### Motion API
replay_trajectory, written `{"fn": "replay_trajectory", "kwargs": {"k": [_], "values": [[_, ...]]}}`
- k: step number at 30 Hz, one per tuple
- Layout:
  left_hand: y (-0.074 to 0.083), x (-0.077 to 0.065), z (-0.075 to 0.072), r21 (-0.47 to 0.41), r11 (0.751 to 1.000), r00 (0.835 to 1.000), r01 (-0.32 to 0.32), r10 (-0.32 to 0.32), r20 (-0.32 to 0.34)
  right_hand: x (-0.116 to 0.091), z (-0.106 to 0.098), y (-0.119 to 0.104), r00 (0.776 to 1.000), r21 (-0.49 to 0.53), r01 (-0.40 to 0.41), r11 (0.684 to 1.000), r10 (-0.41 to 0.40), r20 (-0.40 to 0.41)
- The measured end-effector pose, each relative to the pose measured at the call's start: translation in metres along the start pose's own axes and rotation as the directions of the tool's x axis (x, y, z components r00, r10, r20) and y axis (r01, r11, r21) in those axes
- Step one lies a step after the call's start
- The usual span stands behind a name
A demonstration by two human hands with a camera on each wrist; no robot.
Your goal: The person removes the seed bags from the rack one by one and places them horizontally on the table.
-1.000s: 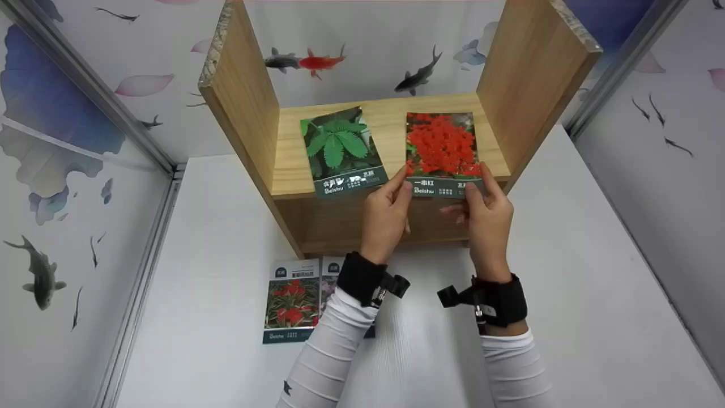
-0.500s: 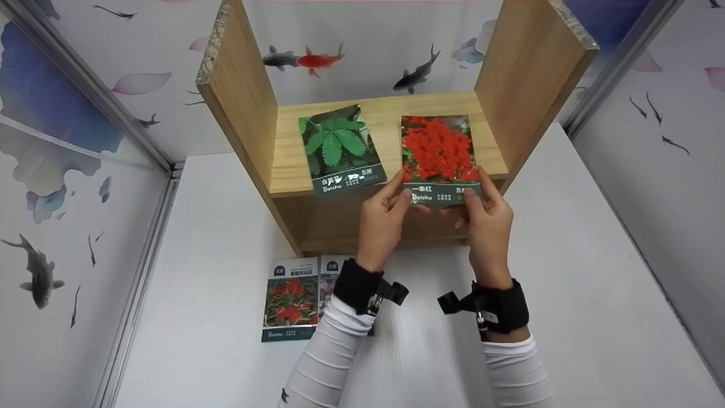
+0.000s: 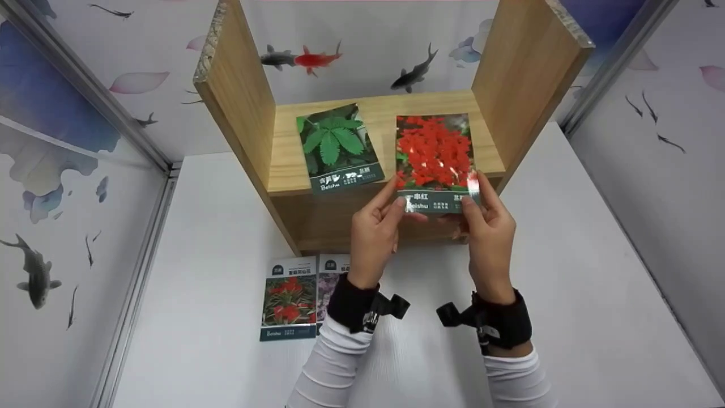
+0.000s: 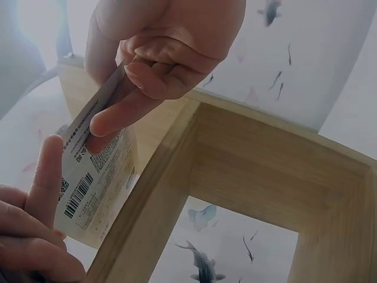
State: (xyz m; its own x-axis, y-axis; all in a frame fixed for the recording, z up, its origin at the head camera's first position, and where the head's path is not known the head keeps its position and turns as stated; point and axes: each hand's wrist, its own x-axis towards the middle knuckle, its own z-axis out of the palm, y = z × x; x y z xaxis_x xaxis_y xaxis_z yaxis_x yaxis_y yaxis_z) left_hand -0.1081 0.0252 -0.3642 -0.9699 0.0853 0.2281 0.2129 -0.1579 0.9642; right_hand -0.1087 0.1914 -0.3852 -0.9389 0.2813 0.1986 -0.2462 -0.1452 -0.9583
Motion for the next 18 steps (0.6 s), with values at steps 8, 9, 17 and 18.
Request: {"fn": "replay_trajectory", "kwargs": {"k": [8, 9, 17, 18], "values": [[0.003, -0.017, -0.008, -0.081, 0.997, 1.0, 0.019, -0.021, -0.022, -0.012, 0.004, -0.005, 0.996, 0.035, 0.011, 0.999, -0.014, 0.085], [0.003, -0.019, -0.009, -0.084, 0.996, 0.999, 0.023, -0.026, -0.028, -0.014, 0.004, -0.005, 0.995, 0.031, 0.01, 0.999, -0.013, 0.096], [-0.001, -0.031, -0.013, -0.125, 0.992, 0.999, 0.016, -0.022, -0.045, -0.028, 0.004, -0.01, 0.991, 0.011, -0.011, 1.0, 0.009, 0.136], [-0.004, -0.032, -0.014, -0.129, 0.991, 0.999, 0.014, -0.02, -0.046, -0.029, 0.004, -0.011, 0.991, 0.007, -0.011, 1.0, 0.01, 0.135]]}}
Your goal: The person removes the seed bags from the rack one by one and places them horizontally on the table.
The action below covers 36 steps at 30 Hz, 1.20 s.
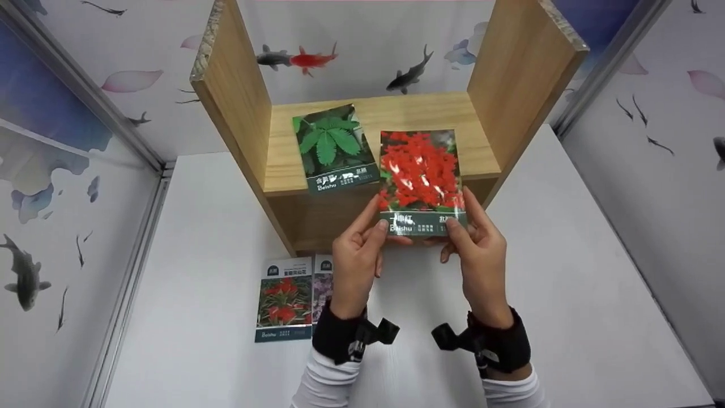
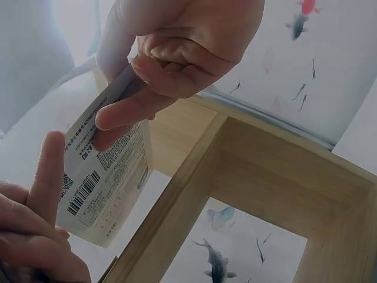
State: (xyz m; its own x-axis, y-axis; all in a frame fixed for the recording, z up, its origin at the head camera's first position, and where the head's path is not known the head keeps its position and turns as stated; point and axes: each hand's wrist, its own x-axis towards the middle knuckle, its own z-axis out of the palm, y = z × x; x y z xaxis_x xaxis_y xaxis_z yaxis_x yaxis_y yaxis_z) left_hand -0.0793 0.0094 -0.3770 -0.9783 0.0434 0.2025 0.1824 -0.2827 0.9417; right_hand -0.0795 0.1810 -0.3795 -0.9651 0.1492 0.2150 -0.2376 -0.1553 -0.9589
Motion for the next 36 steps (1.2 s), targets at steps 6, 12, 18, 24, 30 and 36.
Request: {"fn": "replay_trajectory", "kwargs": {"k": [6, 12, 18, 24, 30, 36], "values": [[-0.013, -0.009, -0.01, -0.003, 1.0, 1.0, -0.004, 0.004, 0.011, -0.011, 0.003, -0.002, 1.0, -0.007, -0.004, 1.0, 0.005, 0.023], [-0.014, -0.021, -0.016, -0.021, 1.0, 1.0, 0.011, -0.01, 0.01, -0.02, 0.005, 0.001, 0.999, -0.015, -0.024, 1.0, 0.025, 0.044], [-0.015, -0.03, -0.02, 0.015, 1.0, 1.0, 0.018, -0.018, 0.009, -0.027, 0.005, 0.004, 0.997, -0.025, -0.037, 0.999, 0.039, 0.061], [-0.015, -0.035, -0.023, 0.071, 0.997, 1.0, -0.001, 0.001, -0.006, -0.031, 0.005, 0.005, 0.996, -0.048, -0.044, 0.998, 0.048, 0.075], [-0.014, -0.041, -0.028, 0.074, 0.997, 1.0, 0.011, -0.011, -0.005, -0.034, 0.006, 0.004, 0.992, -0.066, -0.076, 0.995, 0.082, 0.096], [-0.016, -0.047, -0.036, 0.034, 0.996, 0.997, 0.077, -0.077, 0.001, -0.038, 0.005, 0.006, 0.982, -0.085, -0.104, 0.991, 0.116, 0.152]]}}
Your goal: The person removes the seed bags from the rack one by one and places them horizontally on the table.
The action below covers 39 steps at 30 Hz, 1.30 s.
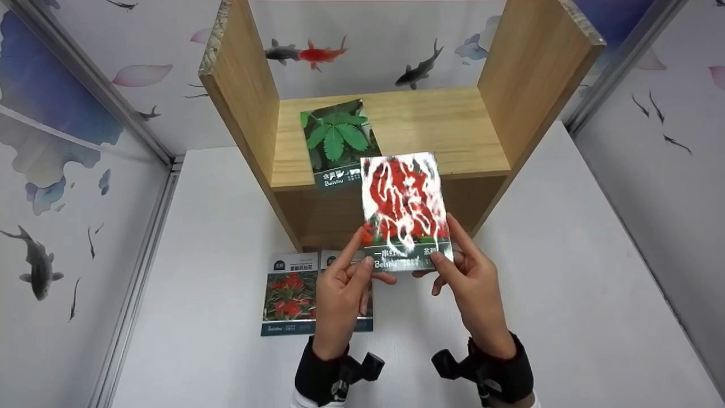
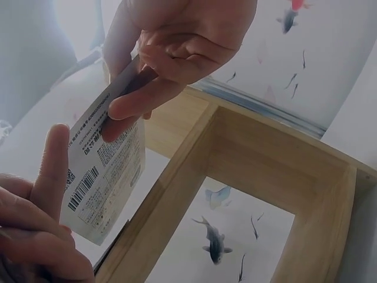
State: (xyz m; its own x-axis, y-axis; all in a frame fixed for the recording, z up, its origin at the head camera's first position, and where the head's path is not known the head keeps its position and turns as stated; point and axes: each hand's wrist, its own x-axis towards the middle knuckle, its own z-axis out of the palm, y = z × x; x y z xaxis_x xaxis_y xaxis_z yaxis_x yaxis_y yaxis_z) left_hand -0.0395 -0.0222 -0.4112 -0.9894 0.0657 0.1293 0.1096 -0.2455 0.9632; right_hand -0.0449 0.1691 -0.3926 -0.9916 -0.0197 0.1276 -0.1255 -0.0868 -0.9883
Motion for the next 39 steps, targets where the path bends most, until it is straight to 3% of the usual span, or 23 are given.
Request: {"fn": "replay_trajectory", "kwargs": {"k": [10, 16, 30, 39], "values": [[0.006, -0.013, -0.003, 0.012, 0.996, 0.996, 0.09, -0.09, 0.017, -0.009, -0.001, 0.006, 0.997, -0.042, -0.068, 0.997, 0.07, 0.039], [0.013, -0.023, -0.003, 0.04, 0.991, 0.991, 0.131, -0.131, -0.011, -0.014, 0.002, 0.006, 0.992, -0.069, -0.097, 0.993, 0.102, 0.068], [0.011, -0.027, -0.005, 0.068, 0.986, 0.988, 0.152, -0.153, -0.001, -0.021, 0.005, 0.003, 0.993, -0.102, -0.098, 0.99, 0.105, 0.058], [-0.011, -0.031, -0.014, 0.059, 0.979, 0.981, 0.195, -0.195, -0.002, -0.024, 0.002, 0.012, 0.989, -0.13, -0.131, 0.983, 0.138, 0.045]]}}
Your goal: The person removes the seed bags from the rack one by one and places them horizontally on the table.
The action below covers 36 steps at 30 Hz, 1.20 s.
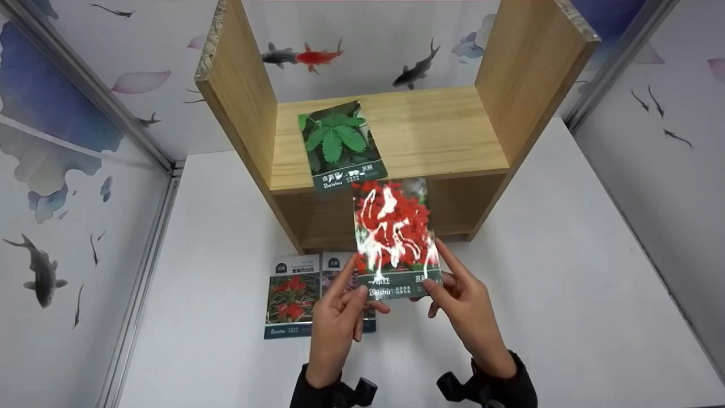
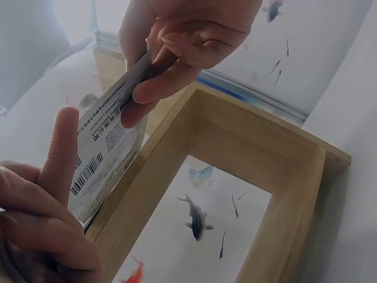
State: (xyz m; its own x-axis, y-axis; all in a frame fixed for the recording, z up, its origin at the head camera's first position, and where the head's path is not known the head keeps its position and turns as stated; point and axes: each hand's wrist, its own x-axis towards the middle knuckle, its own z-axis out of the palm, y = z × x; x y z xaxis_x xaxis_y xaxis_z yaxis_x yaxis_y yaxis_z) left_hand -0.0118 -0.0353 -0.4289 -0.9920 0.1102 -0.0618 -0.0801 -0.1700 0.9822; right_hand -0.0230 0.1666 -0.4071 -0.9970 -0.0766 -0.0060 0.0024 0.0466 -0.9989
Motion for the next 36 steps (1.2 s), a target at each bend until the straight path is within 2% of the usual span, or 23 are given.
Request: {"fn": "replay_trajectory", "kwargs": {"k": [4, 9, 15, 19, 24, 31, 36], "values": [[-0.007, -0.001, -0.002, 0.023, 1.0, 1.0, -0.005, 0.004, 0.023, -0.001, -0.004, 0.012, 0.999, -0.022, -0.043, 0.999, 0.042, -0.015], [-0.008, -0.005, -0.003, 0.047, 0.999, 0.998, 0.002, -0.005, 0.065, -0.005, -0.007, 0.023, 0.997, -0.046, -0.077, 0.996, 0.076, -0.023], [-0.005, -0.009, -0.001, 0.084, 0.996, 0.995, 0.007, -0.015, 0.098, -0.007, -0.007, 0.024, 0.996, -0.039, -0.091, 0.995, 0.09, -0.022], [-0.012, -0.007, -0.001, 0.105, 0.994, 0.994, 0.022, -0.034, 0.107, -0.007, -0.005, 0.025, 0.993, -0.086, -0.115, 0.99, 0.111, -0.049], [-0.031, -0.001, -0.001, 0.097, 0.993, 0.993, 0.062, -0.071, 0.096, -0.006, -0.005, 0.041, 0.989, -0.204, -0.134, 0.97, 0.118, -0.09], [-0.066, 0.003, -0.002, 0.148, 0.981, 0.989, 0.127, -0.137, 0.063, -0.002, -0.013, 0.096, 0.986, -0.292, -0.144, 0.945, 0.113, -0.119], [-0.097, 0.008, -0.005, 0.241, 0.958, 0.986, 0.155, -0.166, 0.025, -0.002, -0.014, 0.117, 0.988, -0.328, -0.115, 0.938, 0.073, -0.139]]}}
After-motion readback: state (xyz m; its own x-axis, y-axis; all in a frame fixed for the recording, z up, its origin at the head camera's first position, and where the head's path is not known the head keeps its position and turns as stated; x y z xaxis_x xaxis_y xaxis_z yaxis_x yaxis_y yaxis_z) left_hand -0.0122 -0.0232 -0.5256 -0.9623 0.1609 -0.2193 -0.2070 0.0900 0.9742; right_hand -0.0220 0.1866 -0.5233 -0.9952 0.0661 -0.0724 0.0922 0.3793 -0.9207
